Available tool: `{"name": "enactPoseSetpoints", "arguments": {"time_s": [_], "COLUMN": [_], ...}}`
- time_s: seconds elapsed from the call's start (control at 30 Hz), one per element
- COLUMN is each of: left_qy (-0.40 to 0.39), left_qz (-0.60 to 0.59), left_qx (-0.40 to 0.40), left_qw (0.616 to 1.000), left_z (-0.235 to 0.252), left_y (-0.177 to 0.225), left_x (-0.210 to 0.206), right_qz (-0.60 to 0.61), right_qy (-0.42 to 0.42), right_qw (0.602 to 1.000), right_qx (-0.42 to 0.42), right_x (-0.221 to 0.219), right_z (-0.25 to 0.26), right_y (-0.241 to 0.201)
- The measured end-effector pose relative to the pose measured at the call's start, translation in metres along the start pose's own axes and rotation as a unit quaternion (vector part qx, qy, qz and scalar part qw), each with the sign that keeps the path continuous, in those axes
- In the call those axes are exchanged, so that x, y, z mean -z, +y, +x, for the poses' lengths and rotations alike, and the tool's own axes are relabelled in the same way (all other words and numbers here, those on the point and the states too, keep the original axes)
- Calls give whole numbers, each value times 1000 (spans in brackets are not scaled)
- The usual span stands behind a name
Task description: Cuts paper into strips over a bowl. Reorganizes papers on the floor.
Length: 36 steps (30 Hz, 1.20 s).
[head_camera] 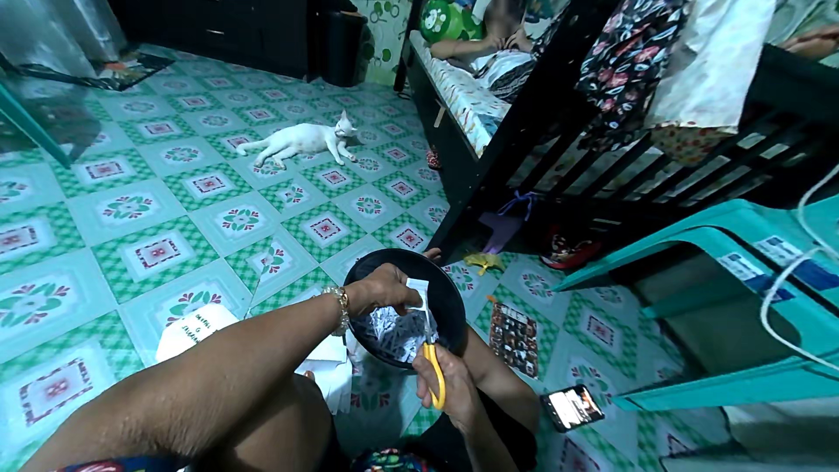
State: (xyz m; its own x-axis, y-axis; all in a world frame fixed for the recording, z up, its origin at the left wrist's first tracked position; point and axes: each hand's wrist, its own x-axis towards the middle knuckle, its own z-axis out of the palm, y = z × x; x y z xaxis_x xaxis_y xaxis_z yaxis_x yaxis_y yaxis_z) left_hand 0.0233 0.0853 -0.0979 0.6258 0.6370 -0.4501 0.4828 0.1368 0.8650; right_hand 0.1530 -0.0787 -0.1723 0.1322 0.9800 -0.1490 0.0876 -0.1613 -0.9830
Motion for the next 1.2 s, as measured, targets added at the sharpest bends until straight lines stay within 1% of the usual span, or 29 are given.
{"name": "enactPoseSetpoints", "arguments": {"time_s": [0.13, 0.27, 0.43, 0.6, 0.83, 0.93, 1.03, 1.1, 1.2], "left_qy": [-8, -25, -33, -41, -44, -41, -18, -3, 2], "left_qz": [-6, -2, -25, -23, -12, -12, -15, -25, -30], "left_qx": [7, 21, 33, 44, 49, 29, 0, -11, -19], "left_qw": [1000, 999, 999, 998, 998, 999, 1000, 1000, 999], "left_z": [0, -1, -3, -3, -2, -4, -2, -1, 1], "left_y": [0, 1, 2, 1, 2, 1, -2, -4, -5], "left_x": [-1, -5, -5, -4, -5, -3, 1, 4, 4], "right_qz": [2, -20, -7, 5, 32, 47, 3, -17, -16], "right_qy": [-5, -12, 6, -10, 4, -1, -27, -38, -46], "right_qw": [1000, 999, 1000, 1000, 999, 999, 999, 999, 999], "right_qx": [0, -22, 3, -20, 2, -8, -35, -18, 1], "right_x": [0, -1, -1, 0, 1, 1, 6, 10, 11], "right_z": [0, 4, 4, 6, 7, 7, 0, -4, -7], "right_y": [0, -9, -5, -8, -4, -3, -4, 1, 7]}}
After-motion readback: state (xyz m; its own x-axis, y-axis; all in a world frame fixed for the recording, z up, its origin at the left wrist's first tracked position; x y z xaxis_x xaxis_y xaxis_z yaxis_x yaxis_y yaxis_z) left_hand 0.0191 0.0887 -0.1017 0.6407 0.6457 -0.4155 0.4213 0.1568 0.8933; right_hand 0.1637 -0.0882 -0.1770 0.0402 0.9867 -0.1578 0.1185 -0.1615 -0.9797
